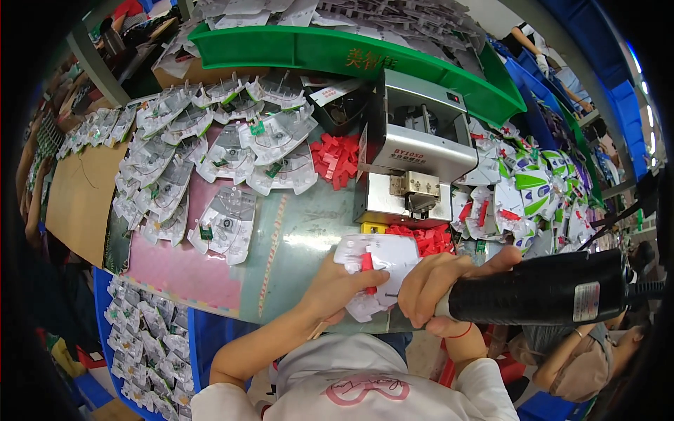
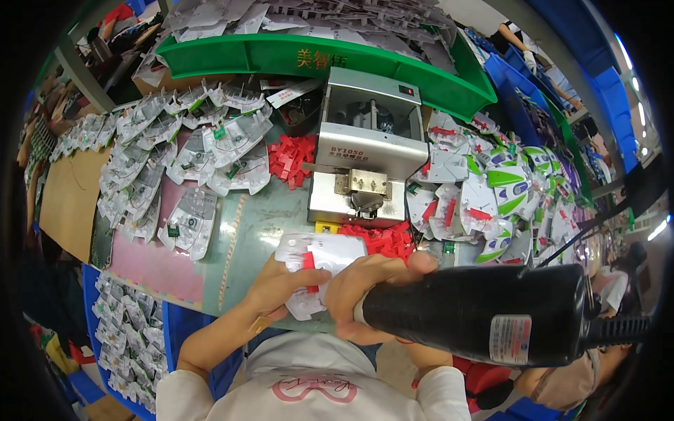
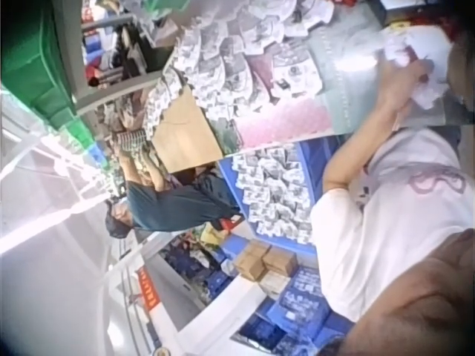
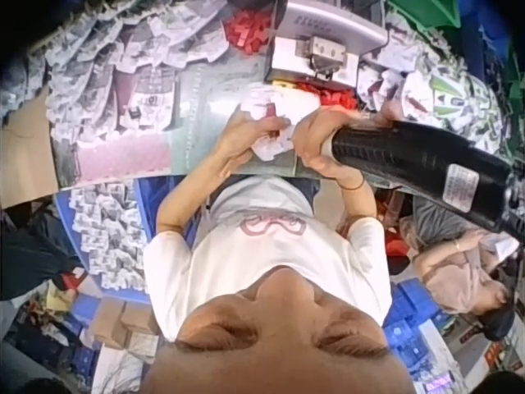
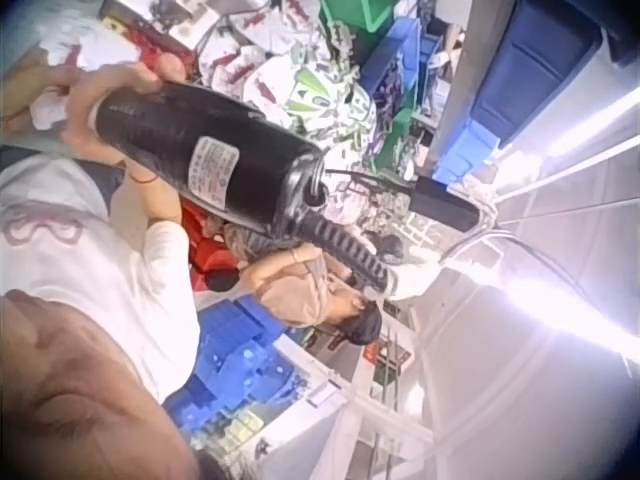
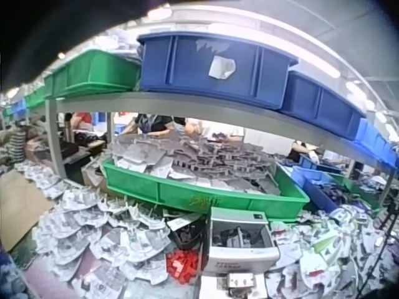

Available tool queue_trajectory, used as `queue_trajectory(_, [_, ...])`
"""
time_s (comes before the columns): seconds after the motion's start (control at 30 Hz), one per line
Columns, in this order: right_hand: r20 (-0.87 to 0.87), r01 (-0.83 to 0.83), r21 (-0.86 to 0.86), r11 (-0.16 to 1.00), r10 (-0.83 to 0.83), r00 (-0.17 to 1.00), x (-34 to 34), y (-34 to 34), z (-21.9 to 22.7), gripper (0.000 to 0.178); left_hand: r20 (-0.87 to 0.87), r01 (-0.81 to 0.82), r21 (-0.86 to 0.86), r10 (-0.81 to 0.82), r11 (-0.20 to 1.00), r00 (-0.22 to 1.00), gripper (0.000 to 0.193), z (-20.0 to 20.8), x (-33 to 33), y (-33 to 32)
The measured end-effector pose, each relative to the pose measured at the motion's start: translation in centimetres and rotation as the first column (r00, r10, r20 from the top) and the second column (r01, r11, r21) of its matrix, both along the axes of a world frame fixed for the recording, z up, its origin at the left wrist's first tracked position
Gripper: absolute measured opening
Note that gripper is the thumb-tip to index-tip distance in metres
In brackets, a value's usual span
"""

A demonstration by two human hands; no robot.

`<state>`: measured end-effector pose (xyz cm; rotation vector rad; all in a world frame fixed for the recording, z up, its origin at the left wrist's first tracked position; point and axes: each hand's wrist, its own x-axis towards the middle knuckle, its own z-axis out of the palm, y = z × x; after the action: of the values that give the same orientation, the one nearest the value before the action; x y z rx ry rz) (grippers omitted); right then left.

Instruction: The person assembles toy parts by inserting plastic pieces into casings, attaching cover panels, and securing them with screws using an electric screwdriver.

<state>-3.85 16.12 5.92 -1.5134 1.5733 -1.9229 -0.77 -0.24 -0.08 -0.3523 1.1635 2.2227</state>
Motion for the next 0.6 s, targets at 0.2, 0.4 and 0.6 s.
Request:
queue_trajectory(0.2, [0.395,0.236,-0.156,0.959,-0.158,0.905,2.6,-0.5,-1.2,0.014,0.0,0.074,-0.087,-0.074,0.993,0.997,0.042,0.7,-0.4,0.3])
queue_trajectory(0.4, [0.248,0.194,-0.219,0.956,-0.138,0.959,1.5,0.4,-3.6,0.043,-0.026,-0.018,-0.13,0.015,0.991,1.0,0.044,0.1,0.6,0.6])
queue_trajectory(0.6, [0.582,0.714,-0.07,0.696,-0.553,0.596,5.5,2.6,-3.3,0.026,-0.007,-0.114,-0.059,0.114,0.992,0.993,0.044,-0.1,1.2,-0.4])
